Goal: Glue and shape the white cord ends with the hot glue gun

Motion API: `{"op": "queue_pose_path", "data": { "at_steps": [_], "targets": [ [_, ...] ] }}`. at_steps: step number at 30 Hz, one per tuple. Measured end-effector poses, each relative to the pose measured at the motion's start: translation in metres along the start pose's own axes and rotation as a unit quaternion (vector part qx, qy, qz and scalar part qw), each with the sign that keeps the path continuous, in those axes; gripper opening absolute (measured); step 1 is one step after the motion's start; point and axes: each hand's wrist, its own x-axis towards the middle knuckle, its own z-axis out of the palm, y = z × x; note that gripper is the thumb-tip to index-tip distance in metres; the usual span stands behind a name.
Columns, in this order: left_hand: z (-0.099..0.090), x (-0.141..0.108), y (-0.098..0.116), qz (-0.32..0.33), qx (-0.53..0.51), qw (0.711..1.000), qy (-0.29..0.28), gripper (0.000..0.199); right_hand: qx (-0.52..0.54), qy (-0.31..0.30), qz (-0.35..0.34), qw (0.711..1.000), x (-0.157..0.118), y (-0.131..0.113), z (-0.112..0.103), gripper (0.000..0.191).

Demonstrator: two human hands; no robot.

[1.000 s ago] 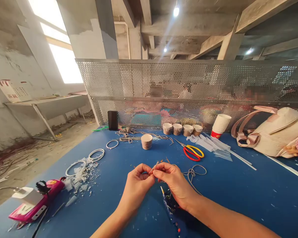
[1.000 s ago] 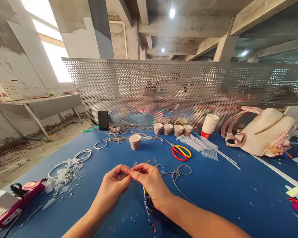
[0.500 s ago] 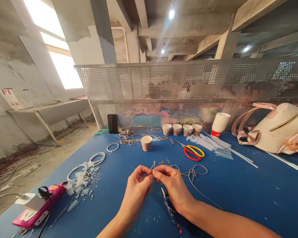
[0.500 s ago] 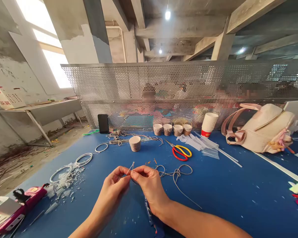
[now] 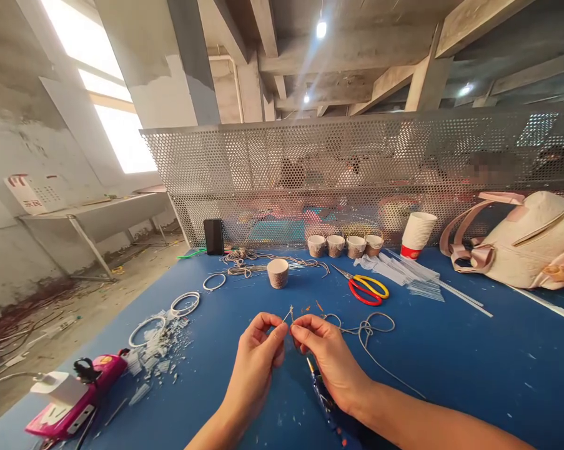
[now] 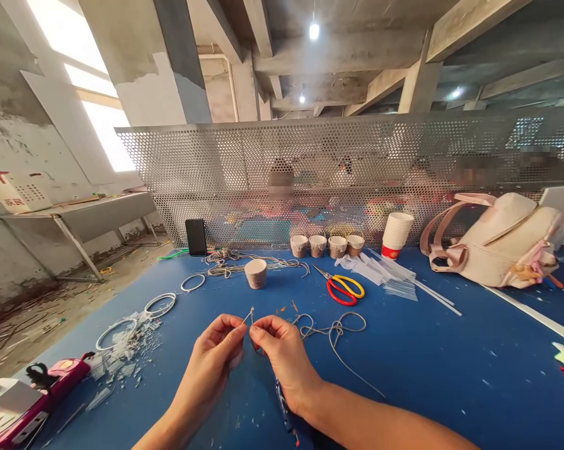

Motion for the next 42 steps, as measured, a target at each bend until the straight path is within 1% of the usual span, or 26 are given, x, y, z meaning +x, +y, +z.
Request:
{"op": "queue_pose_path", "data": {
  "at_steps": [4,10,24,28,31,33,37,40,42],
  "targets": [
    [-0.001,0.001,-0.002,-0.001,-0.008,1.000,-0.006,0.038,-0.002,-0.005,0.006,1.000,-0.001,-0.002,0.001,0.017],
    [-0.002,-0.001,-0.002,-0.023,-0.004,0.999,-0.025,0.040,0.004,-0.010,0.017,1.000,-0.003,-0.006,0.003,0.018],
    [0.000,-0.003,0.000,-0.025,0.006,0.999,-0.021,0.037,-0.001,-0.015,0.011,1.000,-0.001,-0.006,0.002,0.019],
    [0.000,-0.004,0.000,-0.011,0.022,0.999,-0.030,0.035,0.041,-0.035,0.017,0.998,0.000,-0.005,0.002,0.022],
    [-0.002,-0.002,-0.002,-0.014,0.029,0.998,-0.050,0.035,0.084,-0.049,0.029,0.995,0.002,-0.006,0.001,0.026],
    [-0.004,-0.001,-0.002,-0.018,0.031,0.997,-0.065,0.036,0.090,-0.056,0.047,0.993,0.002,-0.008,0.001,0.028],
    [-0.007,0.002,0.003,-0.052,0.019,0.994,-0.100,0.033,0.060,-0.058,0.087,0.993,0.003,-0.012,-0.003,0.026],
    [-0.010,0.004,0.006,-0.102,-0.008,0.986,-0.134,0.032,0.043,-0.054,0.084,0.994,0.004,-0.013,-0.006,0.022],
    [-0.012,0.006,0.007,-0.134,-0.028,0.979,-0.153,0.032,0.050,-0.058,0.089,0.993,0.006,-0.011,-0.007,0.022]
  ]
}}
